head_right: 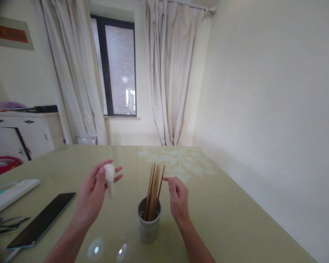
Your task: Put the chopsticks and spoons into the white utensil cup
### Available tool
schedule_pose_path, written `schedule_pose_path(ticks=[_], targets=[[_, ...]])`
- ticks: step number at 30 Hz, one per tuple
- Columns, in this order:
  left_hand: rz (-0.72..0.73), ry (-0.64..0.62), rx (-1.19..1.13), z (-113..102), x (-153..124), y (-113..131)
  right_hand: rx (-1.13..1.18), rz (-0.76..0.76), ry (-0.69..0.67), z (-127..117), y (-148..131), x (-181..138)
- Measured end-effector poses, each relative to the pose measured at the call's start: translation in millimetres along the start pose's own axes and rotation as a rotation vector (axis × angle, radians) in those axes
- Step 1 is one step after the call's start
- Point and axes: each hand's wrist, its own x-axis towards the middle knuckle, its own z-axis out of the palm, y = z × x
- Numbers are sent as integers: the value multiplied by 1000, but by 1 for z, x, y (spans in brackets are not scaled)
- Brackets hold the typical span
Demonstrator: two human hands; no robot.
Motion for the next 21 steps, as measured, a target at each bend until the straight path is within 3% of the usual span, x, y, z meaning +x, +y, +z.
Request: schedule_pose_path(ticks=[3,6,9,13,17,21], targets=[[-123,-162,-147,32,-17,20,-9,-95,114,-4,-10,-4],[-181,-331,-207,63,-29,34,47,-229,63,-4,-17,-11],[-192,-392,-194,88,-35,41,88,-299,-29,1,-20,-17],[-172,-424,-170,103,-39,42,83,-256,-53,7,-19,-21],[4,-401,-102,89,-25,30,166,-93,-1,10,-17,-19],[109,-203,332,31,11,-14,257,37,65,13,-18,-15]])
